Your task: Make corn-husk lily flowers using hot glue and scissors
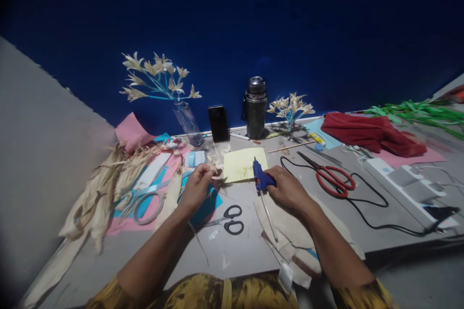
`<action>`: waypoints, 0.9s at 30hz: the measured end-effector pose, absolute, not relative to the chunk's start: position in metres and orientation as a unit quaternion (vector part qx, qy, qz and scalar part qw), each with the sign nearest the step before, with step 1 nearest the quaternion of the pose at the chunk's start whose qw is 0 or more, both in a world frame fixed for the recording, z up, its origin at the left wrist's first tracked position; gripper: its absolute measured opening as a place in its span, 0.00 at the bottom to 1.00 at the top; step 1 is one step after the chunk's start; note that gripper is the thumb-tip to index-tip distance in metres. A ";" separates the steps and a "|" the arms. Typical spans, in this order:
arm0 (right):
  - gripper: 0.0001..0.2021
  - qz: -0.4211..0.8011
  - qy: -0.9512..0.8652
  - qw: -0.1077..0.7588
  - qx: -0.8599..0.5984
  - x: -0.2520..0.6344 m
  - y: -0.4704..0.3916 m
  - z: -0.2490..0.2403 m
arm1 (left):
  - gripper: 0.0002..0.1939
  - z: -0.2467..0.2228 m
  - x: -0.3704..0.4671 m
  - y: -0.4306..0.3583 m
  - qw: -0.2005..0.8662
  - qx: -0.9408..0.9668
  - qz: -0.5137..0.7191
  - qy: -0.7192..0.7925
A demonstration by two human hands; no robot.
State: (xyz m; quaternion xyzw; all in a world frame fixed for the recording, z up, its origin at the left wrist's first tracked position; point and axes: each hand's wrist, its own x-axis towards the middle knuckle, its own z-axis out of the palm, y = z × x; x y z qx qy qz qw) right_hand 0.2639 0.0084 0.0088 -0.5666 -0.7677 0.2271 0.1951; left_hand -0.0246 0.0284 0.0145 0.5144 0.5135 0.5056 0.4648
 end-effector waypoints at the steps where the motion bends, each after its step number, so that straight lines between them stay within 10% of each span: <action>1: 0.21 0.223 -0.771 0.193 -0.564 0.264 0.008 0.008 | 0.07 0.017 -0.024 0.036 0.433 0.539 0.495 0.526; 11: 0.19 0.239 -0.767 0.202 -0.559 0.261 0.007 0.011 | 0.09 0.007 0.011 0.109 0.385 0.625 0.401 0.548; 21: 0.20 0.438 -0.467 0.561 -0.525 0.314 0.000 0.023 | 0.10 0.002 0.007 0.114 0.418 0.593 0.438 0.531; 27: 0.20 0.485 -0.498 0.545 -0.468 0.311 -0.013 0.031 | 0.09 0.025 -0.002 0.093 0.448 0.569 0.527 0.445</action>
